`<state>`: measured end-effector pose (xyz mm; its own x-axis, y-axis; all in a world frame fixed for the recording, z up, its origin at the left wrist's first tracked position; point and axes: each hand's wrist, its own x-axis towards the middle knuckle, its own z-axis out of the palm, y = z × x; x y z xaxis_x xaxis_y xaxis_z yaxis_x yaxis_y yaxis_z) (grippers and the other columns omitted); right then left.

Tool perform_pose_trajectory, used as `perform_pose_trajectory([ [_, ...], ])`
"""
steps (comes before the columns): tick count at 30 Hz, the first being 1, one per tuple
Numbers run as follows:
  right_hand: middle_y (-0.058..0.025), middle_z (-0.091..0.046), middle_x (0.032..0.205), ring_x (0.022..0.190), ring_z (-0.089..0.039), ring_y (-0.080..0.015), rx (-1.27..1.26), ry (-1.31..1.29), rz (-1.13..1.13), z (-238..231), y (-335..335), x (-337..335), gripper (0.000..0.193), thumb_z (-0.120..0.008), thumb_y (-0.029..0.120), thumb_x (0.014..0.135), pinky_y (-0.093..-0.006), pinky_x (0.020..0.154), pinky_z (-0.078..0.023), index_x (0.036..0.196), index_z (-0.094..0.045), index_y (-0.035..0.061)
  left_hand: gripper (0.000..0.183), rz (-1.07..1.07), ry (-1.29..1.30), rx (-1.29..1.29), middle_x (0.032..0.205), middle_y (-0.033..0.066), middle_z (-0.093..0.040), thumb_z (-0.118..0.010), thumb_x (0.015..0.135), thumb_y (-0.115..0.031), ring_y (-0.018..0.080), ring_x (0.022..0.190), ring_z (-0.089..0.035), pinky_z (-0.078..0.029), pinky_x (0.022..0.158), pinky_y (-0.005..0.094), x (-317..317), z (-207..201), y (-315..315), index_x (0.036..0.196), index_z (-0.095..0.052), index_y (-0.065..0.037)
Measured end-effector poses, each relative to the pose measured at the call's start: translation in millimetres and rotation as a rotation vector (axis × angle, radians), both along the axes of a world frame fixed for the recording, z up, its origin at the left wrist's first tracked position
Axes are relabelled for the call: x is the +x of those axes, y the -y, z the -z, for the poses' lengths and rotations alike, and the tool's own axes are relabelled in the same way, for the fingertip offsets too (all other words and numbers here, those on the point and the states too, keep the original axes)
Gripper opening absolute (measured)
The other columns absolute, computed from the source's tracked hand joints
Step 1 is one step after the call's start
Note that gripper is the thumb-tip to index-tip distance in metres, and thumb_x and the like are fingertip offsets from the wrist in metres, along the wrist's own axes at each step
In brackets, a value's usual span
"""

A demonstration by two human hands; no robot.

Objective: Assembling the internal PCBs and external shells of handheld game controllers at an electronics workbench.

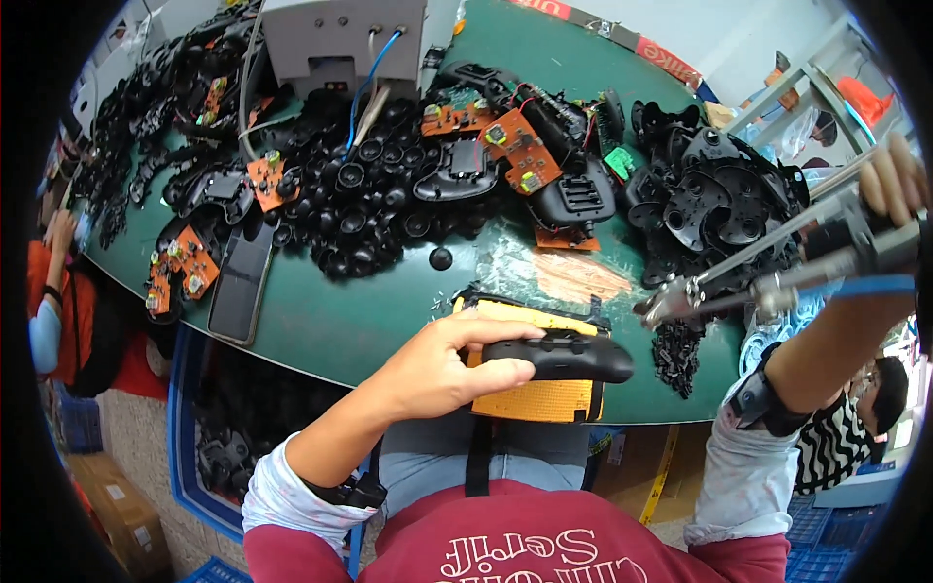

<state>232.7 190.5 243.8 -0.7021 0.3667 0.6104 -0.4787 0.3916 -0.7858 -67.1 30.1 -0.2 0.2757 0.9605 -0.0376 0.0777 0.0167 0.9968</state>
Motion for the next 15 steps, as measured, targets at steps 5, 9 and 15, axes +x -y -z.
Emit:
perform_pose_trajectory([
  [5,-0.0128,-0.061,0.084,0.074,-0.063,-0.0167,0.144,-0.013,0.756,48.3,-28.1,-15.4,0.054,-0.065,0.033,0.091,-0.0282,0.068,-0.052,0.122,-0.057,-0.0105,0.039,-0.003,0.086,-0.244,0.100,0.0053,-0.068,-0.068,0.087,-0.020,0.0101,0.086,-0.056,-0.047,0.078,0.0254,1.2,10.9,-4.9,0.123,-0.066,-0.005],
  [9,-0.0197,-0.066,0.101,0.088,-0.067,-0.0230,0.084,-0.082,0.875,74.8,3.6,-39.2,0.040,-0.050,0.021,0.098,-0.0319,0.077,-0.054,0.125,-0.057,-0.0078,0.039,-0.001,0.145,-0.259,0.108,0.0083,-0.066,-0.064,0.086,-0.012,0.0150,0.093,-0.061,-0.049,0.086,0.0272,-2.8,13.2,-5.8,0.124,-0.064,-0.001],
  [15,-0.0215,-0.061,0.116,0.105,-0.059,-0.0347,0.545,0.287,0.893,237.8,89.3,-25.5,0.060,-0.065,0.048,0.084,-0.0419,0.093,-0.045,0.116,-0.057,-0.0011,0.042,0.073,0.040,-0.055,0.122,0.0104,-0.058,-0.066,0.088,-0.026,0.0190,0.107,-0.057,-0.047,0.091,0.0309,0.3,22.1,-3.4,0.124,-0.064,-0.004],
])
